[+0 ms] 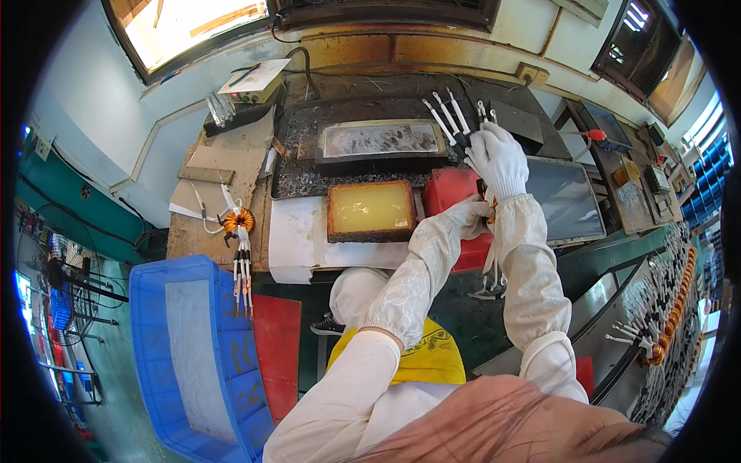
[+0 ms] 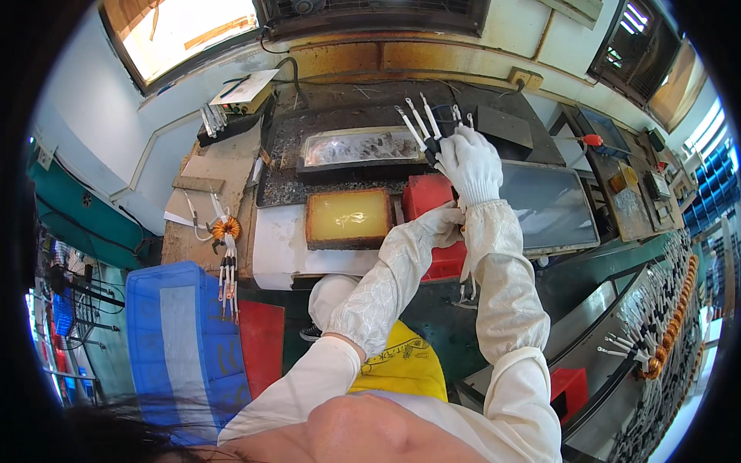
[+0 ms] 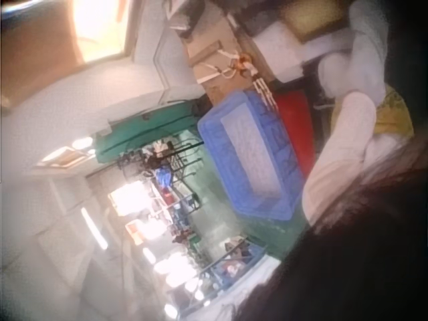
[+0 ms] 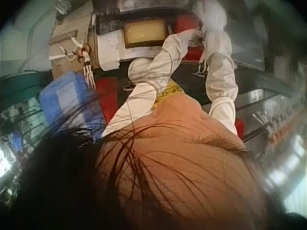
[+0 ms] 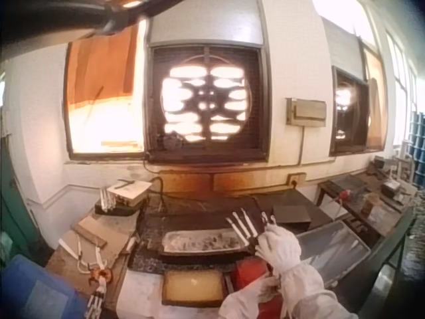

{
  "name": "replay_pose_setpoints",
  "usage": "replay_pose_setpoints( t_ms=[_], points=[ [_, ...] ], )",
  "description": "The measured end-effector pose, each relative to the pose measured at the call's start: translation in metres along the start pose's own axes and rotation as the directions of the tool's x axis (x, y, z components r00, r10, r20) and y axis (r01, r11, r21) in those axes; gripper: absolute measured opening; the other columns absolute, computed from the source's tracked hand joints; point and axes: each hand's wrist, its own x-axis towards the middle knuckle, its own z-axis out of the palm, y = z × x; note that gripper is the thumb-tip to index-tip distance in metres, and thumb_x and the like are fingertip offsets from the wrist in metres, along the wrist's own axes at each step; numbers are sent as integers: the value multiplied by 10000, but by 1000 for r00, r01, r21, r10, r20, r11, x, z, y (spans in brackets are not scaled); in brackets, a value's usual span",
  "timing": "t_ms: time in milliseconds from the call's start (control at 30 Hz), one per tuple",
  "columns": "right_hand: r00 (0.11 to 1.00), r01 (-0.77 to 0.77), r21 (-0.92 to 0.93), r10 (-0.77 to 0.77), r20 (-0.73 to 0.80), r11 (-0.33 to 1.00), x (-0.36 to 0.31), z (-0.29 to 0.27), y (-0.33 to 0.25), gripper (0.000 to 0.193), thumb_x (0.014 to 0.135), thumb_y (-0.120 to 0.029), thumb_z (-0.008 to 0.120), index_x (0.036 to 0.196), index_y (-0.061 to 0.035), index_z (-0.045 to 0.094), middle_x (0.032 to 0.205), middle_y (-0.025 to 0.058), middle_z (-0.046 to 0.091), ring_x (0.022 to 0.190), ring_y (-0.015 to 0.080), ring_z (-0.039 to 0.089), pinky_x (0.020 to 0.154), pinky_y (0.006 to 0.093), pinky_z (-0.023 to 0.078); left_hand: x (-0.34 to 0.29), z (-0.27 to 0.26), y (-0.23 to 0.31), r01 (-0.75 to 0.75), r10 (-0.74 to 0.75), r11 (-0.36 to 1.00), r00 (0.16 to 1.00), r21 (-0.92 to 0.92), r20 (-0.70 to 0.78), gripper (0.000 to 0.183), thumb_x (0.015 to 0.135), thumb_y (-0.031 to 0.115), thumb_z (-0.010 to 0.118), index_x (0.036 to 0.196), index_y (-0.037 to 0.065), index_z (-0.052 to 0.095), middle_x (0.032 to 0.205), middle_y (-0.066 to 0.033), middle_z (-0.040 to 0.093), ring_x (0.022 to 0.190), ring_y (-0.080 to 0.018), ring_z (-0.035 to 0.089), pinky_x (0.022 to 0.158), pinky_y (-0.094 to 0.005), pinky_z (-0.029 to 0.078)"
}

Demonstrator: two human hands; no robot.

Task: Dipping the wire leads of electrical components into a heated solder bath for tinning and organizing them on a tray.

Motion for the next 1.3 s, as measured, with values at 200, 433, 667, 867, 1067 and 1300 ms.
replay_pose_setpoints(
  t_ms=[200, 433, 667, 867, 1067, 1300],
  points=[
    [929, -357, 437, 362, 76, 826, -14, -22, 6, 262, 918, -247, 591, 1054, -49, 693, 1106, 127, 671, 1029, 286, 643, 894, 327, 480, 0, 0, 3, 15, -15, 998, 1000, 58, -3, 458, 857, -27, 576, 1296, 63, 480, 1189, -128, 627, 1031, -300, 659, 879, -445, 574],
    [853, -510, 351, 407, 328, 786, -109, -62, 8, 638, 848, -338, 697, 1357, -29, 466, 1214, 200, 609, 1122, 311, 607, 962, 358, 459, 2, 12, 6, 58, -37, 980, 993, 192, -112, 438, 901, 34, 580, 1317, 78, 451, 1198, -128, 609, 1037, -275, 658, 870, -422, 581],
    [742, -654, 426, 641, 199, 625, -125, -62, -2, 578, 857, -152, 694, 1351, 4, 439, 1150, 157, 598, 982, 226, 616, 882, 323, 498, -2, 27, 2, 10, 51, 912, 989, 410, -137, 399, 972, 155, 562, 1315, 11, 417, 1184, -122, 591, 1006, -226, 654, 862, -420, 585],
    [680, -623, 710, 676, 285, 328, -129, -82, 25, 491, 895, -57, 616, 1354, 3, 450, 1175, 119, 585, 1024, 169, 593, 869, 284, 505, 2, 21, -8, -47, 100, 930, 987, 365, -127, 382, 993, 230, 553, 1304, 18, 490, 1214, -113, 599, 1060, -251, 629, 921, -454, 541],
    [576, -390, 894, 700, 423, -219, -148, -119, 72, 533, 882, -80, 544, 1384, 34, 406, 1223, 181, 572, 1070, 273, 614, 940, 378, 514, 2, 22, -5, -60, 108, 935, 987, 351, -121, 399, 987, 240, 559, 1294, -10, 513, 1142, -172, 633, 1033, -282, 637, 937, -458, 530],
    [519, -254, 915, 754, 401, -313, -222, -140, 151, 610, 670, -43, 506, 1273, 47, 512, 1092, 163, 634, 955, 294, 652, 880, 405, 547, 5, 26, -5, -7, 97, 930, 970, 368, -225, 415, 973, 253, 584, 1278, -21, 527, 1104, -183, 644, 983, -294, 650, 918, -426, 539]
  ],
)
